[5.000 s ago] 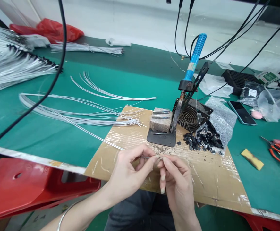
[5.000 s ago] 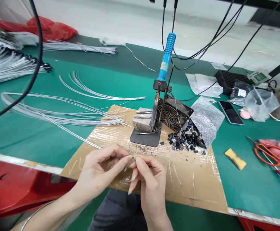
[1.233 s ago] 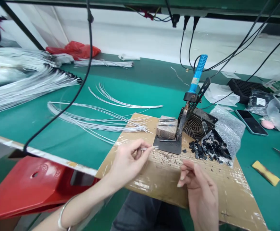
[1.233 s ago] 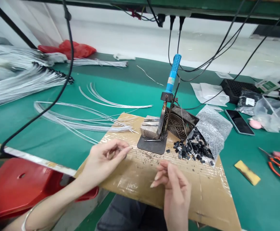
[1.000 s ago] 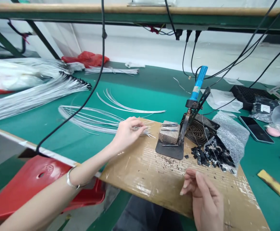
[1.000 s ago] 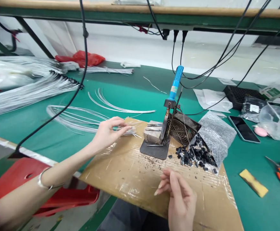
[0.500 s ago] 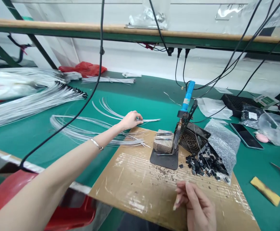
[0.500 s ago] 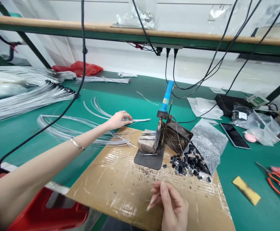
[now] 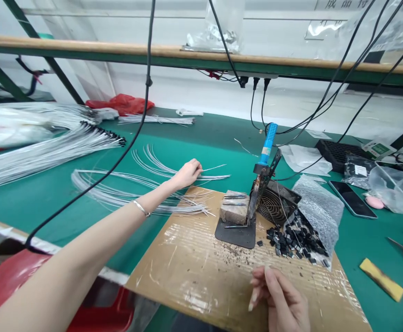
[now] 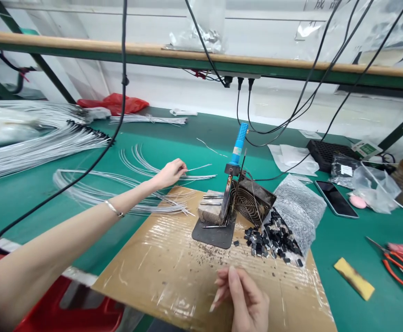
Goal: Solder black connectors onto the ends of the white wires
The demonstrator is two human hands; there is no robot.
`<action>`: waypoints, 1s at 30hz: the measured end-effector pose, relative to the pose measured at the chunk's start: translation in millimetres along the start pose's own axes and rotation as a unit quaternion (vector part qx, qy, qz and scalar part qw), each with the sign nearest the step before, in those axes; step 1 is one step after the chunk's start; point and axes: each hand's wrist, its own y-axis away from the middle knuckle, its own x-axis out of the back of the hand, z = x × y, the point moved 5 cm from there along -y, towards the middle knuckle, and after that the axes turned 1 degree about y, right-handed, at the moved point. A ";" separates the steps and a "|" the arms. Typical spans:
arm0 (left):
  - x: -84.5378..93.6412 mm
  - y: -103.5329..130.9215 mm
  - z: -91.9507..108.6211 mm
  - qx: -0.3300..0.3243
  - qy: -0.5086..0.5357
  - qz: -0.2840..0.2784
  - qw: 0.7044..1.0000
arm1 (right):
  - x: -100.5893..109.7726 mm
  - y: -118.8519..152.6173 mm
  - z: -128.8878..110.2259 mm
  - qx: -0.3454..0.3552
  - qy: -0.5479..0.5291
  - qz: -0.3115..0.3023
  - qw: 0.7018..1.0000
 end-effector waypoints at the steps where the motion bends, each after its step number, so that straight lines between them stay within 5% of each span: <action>1: 2.1 -0.5 1.1 0.008 0.010 0.007 1.000 | 0.0 -0.2 0.4 0.000 -0.001 -0.001 1.000; 6: 23.3 1.4 14.9 0.048 0.071 0.035 0.996 | 0.6 -1.3 2.9 -0.001 0.004 -0.010 1.000; 11: 64.2 16.5 44.7 0.040 0.115 0.058 0.991 | 1.8 -2.1 2.8 0.007 0.012 -0.013 1.000; 14: 91.8 40.6 69.5 0.020 0.128 0.059 0.990 | 1.8 -1.9 2.1 0.011 0.017 -0.021 1.000; 18: 114.3 90.7 109.3 -0.009 0.141 -0.010 0.990 | -3.0 2.1 -3.3 0.015 0.055 -0.025 0.998; 23: 111.3 150.8 155.4 -0.056 0.167 -0.136 0.975 | -29.6 10.1 -16.5 0.036 0.099 -0.090 0.990; 30: 95.3 176.3 182.8 -0.097 0.221 -0.150 0.959 | -56.8 14.6 -17.3 0.049 0.075 -0.162 0.983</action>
